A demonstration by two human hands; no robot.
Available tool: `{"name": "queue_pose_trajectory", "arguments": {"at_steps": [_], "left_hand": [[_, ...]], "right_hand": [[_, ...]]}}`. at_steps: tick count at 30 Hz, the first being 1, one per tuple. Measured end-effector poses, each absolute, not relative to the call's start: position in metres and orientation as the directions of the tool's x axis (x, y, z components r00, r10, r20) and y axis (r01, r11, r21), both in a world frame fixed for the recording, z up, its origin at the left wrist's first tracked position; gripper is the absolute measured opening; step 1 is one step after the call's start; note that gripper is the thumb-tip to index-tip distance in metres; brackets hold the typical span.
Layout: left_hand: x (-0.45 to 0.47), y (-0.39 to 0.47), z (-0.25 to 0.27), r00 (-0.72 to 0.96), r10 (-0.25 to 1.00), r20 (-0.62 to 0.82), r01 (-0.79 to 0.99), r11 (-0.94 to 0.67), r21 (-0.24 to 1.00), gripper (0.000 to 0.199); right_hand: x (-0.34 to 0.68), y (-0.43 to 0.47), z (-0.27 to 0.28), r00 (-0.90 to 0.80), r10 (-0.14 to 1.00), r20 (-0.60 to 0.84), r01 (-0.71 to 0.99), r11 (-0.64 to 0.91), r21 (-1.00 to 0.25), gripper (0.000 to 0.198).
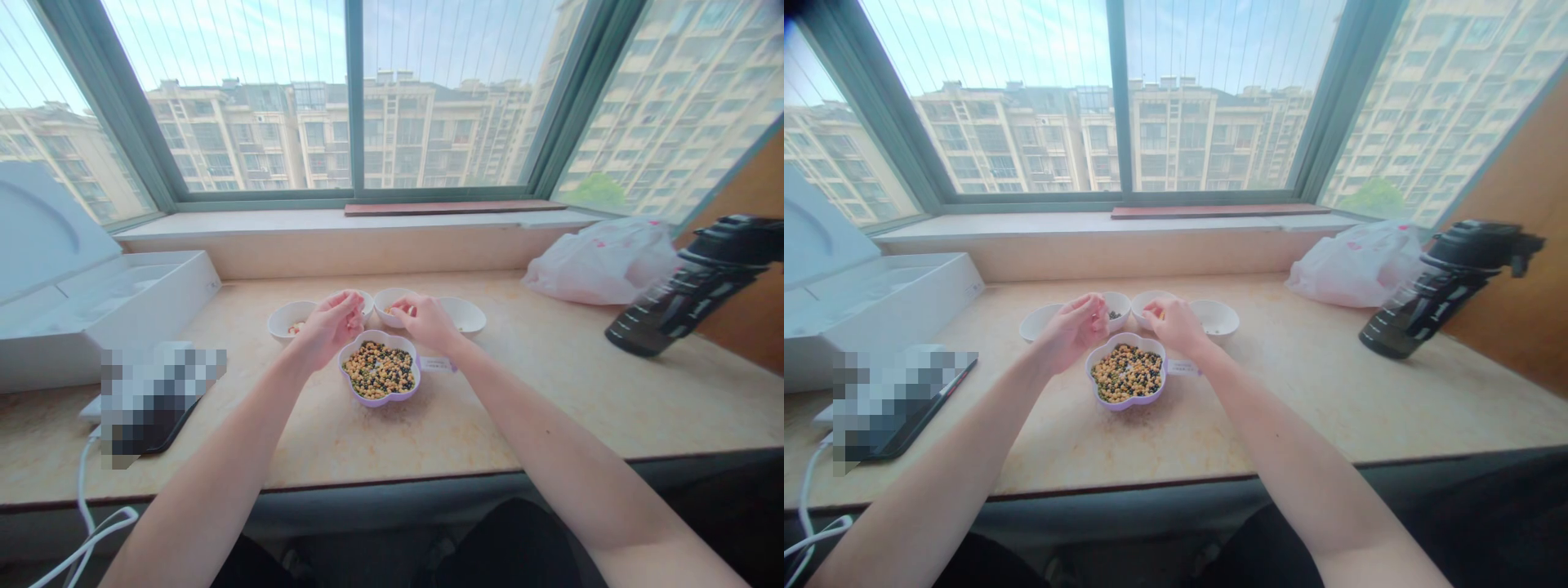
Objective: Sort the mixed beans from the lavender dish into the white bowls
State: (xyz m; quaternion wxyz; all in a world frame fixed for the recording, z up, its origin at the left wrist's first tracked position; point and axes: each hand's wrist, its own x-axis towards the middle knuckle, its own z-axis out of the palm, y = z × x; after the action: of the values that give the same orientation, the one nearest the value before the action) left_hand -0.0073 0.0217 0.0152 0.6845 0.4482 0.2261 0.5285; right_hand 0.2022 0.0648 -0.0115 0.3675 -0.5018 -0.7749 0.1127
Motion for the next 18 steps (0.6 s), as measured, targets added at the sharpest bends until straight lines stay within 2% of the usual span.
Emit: {"name": "queue_pose_trajectory", "arguments": {"at_steps": [3,9,18], "left_hand": [[-0.007,0.021,0.015,0.322,0.927,0.19,-0.506,-0.001,0.862,0.036],[-0.006,0.021,0.016,0.257,0.937,0.235,-0.43,-0.107,0.896,0.035],[-0.006,0.023,0.014,0.197,0.95,0.242,-0.276,-0.183,0.944,0.029]], "right_hand": [[0.201,0.061,-0.009,-0.277,0.865,0.419,0.656,0.489,-0.575,0.019],[0.195,0.045,-0.005,-0.516,0.806,0.29,0.552,0.572,-0.607,0.025],[0.19,0.039,-0.005,-0.557,0.785,0.272,0.564,0.598,-0.569,0.023]]}}
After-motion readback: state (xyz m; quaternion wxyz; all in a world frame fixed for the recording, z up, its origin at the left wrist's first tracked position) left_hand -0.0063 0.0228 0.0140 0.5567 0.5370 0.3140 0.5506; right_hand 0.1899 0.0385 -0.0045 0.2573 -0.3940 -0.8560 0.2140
